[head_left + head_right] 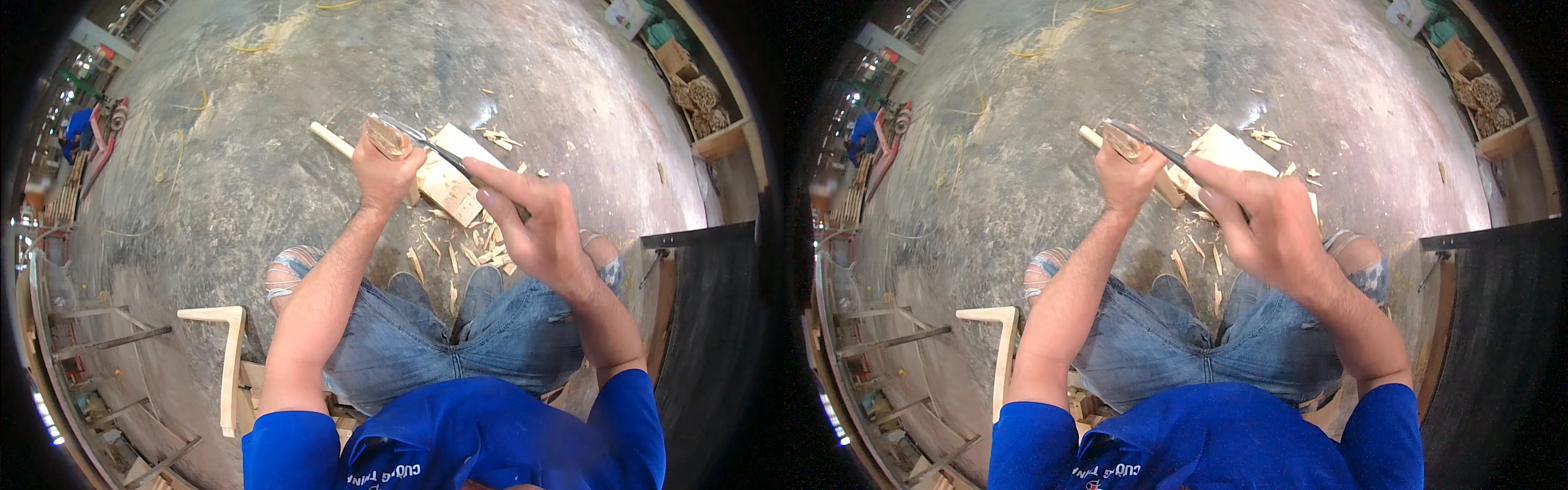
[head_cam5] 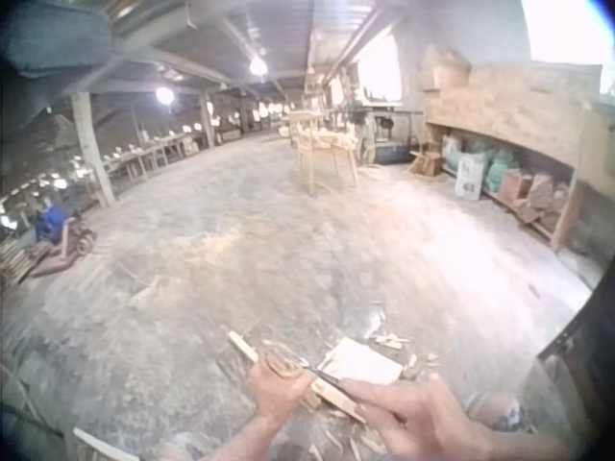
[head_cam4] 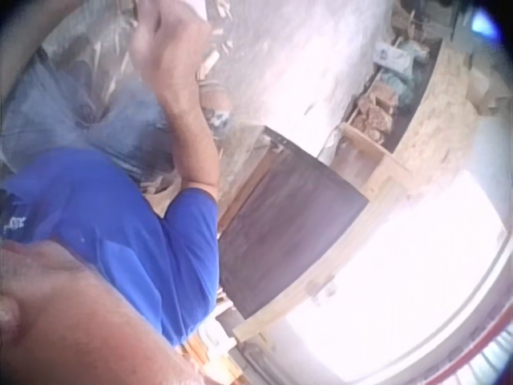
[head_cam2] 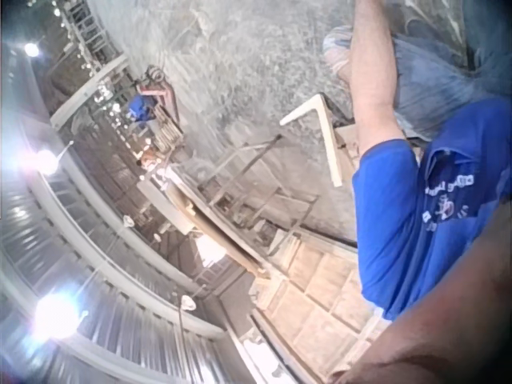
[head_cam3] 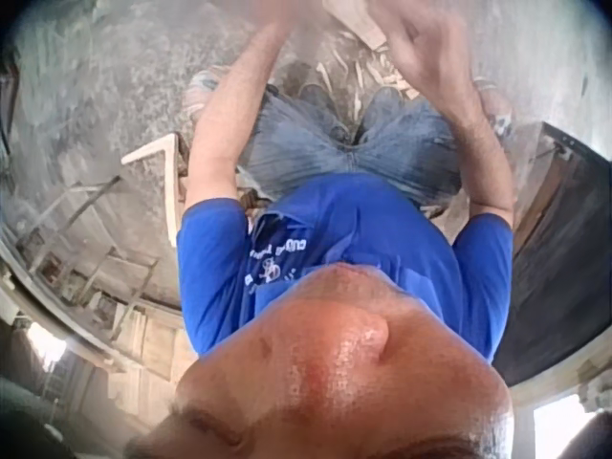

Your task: The person is sitting on the floor in a workshop, using a chisel to carve and shape a small wooden piece. They hold the wood in one hand and the chisel in the other, carefully removing shavings to refine the shape.

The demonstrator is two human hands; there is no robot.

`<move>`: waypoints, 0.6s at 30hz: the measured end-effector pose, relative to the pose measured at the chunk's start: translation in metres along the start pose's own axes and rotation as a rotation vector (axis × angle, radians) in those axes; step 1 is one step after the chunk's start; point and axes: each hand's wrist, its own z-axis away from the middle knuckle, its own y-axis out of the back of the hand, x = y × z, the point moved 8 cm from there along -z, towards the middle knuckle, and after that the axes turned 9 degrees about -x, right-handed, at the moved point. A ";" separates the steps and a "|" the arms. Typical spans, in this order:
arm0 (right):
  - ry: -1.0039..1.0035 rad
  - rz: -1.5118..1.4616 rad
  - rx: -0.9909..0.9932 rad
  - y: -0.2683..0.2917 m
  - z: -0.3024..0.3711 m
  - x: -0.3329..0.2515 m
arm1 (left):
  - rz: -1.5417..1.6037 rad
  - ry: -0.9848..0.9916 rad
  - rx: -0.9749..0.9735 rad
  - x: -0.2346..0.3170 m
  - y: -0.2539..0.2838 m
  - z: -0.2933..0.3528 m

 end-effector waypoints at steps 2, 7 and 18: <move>0.010 0.029 -0.017 -0.003 0.008 -0.003 | 0.017 0.005 -0.037 -0.002 0.000 0.001; 0.000 0.100 -0.007 -0.009 0.017 -0.010 | 0.018 -0.019 -0.058 -0.004 0.003 0.000; -0.015 0.292 -0.063 -0.007 0.018 -0.021 | 0.096 -0.027 -0.079 -0.006 0.001 -0.003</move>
